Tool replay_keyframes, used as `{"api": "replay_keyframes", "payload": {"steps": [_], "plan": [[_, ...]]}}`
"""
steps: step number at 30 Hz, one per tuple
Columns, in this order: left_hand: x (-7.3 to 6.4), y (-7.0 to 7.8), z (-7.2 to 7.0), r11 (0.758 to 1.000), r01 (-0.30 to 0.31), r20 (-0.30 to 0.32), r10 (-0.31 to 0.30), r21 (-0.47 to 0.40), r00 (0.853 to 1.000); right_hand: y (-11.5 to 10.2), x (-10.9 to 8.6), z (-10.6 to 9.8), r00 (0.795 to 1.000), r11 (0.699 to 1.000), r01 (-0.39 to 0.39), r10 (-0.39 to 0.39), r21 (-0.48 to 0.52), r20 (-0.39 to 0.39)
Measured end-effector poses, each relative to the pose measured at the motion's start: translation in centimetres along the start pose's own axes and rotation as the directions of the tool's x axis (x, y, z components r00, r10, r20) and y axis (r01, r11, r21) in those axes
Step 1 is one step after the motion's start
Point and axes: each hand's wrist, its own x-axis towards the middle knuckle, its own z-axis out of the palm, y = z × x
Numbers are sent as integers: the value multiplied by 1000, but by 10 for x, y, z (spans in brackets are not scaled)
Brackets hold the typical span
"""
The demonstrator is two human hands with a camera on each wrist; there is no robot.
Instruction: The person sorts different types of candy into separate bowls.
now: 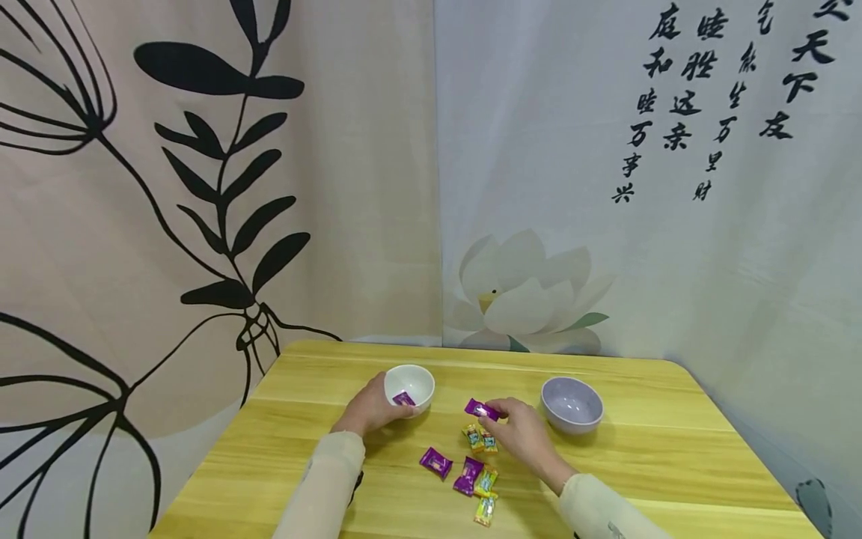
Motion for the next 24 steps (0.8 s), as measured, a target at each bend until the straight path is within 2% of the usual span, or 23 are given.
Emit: {"api": "replay_keyframes", "payload": {"steps": [24], "plan": [[0,-1,-2,1000,-28,13,28,-7,1000,-54,52,27,995,995,97,-97,-14,-16]]}}
